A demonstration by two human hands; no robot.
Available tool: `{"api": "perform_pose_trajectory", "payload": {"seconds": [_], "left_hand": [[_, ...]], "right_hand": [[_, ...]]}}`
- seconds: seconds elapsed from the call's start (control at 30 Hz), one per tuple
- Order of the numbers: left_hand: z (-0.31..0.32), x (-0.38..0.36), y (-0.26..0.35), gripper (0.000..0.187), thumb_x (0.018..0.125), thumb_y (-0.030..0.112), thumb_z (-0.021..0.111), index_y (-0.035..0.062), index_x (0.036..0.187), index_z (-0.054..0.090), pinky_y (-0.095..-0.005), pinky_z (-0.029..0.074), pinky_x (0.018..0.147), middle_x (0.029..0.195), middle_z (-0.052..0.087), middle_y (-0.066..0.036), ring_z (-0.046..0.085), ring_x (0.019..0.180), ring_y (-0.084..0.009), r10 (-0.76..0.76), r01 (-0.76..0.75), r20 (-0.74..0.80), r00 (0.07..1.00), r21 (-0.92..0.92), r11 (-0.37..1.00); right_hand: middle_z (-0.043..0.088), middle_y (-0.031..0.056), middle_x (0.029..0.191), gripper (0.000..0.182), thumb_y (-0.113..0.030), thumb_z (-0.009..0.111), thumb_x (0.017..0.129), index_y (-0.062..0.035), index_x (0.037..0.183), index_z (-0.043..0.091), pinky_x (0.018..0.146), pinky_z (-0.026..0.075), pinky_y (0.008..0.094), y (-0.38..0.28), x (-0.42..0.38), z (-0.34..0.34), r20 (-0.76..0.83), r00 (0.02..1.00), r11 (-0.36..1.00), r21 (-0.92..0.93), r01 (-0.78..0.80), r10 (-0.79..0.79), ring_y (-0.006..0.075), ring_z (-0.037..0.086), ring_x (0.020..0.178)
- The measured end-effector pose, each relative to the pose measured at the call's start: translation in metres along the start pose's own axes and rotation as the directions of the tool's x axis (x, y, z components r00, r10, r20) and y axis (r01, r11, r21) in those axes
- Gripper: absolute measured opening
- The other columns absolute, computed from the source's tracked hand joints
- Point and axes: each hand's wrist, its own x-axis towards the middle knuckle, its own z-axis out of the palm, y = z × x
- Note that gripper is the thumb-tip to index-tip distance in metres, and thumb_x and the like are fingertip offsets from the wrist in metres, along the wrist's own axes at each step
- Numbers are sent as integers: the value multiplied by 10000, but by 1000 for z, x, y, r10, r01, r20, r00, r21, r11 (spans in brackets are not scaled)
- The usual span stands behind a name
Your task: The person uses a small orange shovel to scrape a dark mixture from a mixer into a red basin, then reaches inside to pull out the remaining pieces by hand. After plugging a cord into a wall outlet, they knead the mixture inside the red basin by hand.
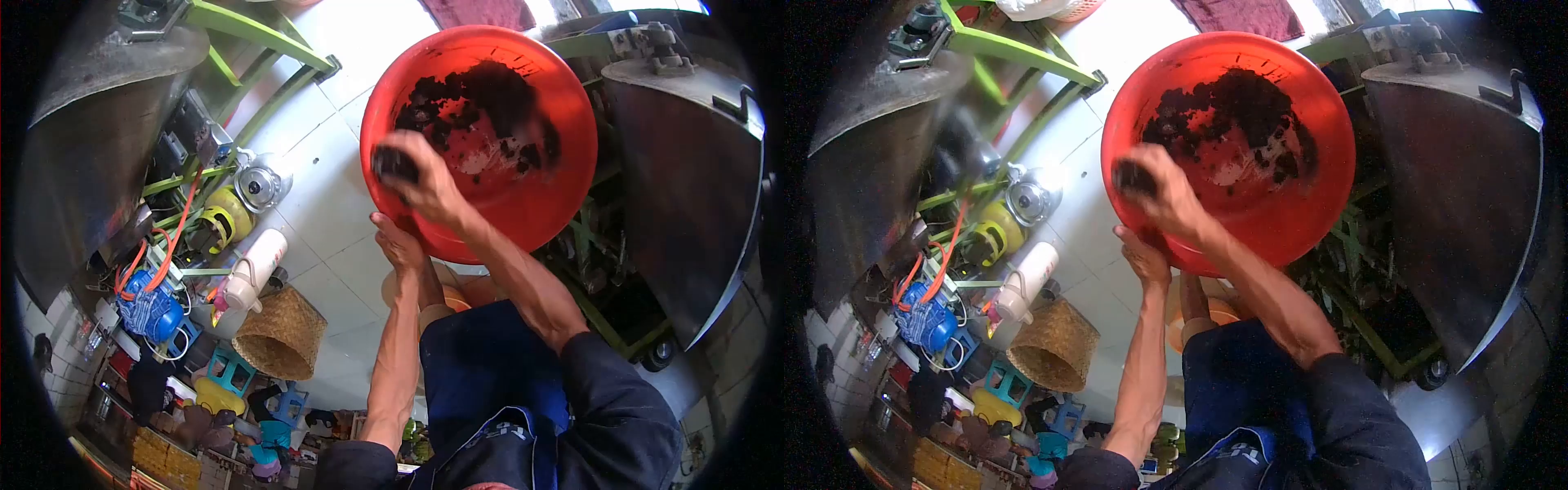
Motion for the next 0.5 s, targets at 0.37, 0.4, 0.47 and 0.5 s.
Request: {"api": "perform_pose_trajectory", "payload": {"seconds": [0.37,0.4,0.47,0.5], "left_hand": [[20,-56,-58,403,984,330,564,-43,844,624,-410,477,600,688,657,-169,630,631,-265,252,-270,102,962,250,930],[20,-68,-55,403,984,330,564,-43,844,624,-410,477,600,688,657,-169,630,631,-265,246,-264,104,964,246,933],[19,-84,-24,324,950,290,607,-8,825,633,-402,494,633,751,700,-146,669,696,-287,127,-231,313,941,325,917],[17,-89,-7,298,938,276,621,4,819,636,-400,500,645,772,715,-138,682,718,-294,86,-228,377,922,351,908]], "right_hand": [[542,180,1223,570,-226,880,716,-78,1198,615,959,499,432,-31,-9,19,-157,923,916,-147,-373,350,347,598,1106],[558,178,1191,528,-203,880,712,-58,1152,628,936,505,427,-31,10,19,-246,899,912,-103,-396,362,342,608,1069],[589,172,1105,467,-174,878,704,-28,1077,639,882,510,416,-32,36,23,-426,836,912,-55,-407,347,333,619,985],[587,175,1103,465,-188,876,716,-36,1085,636,875,513,405,-32,40,24,-471,809,917,0,-398,351,341,617,975]]}}
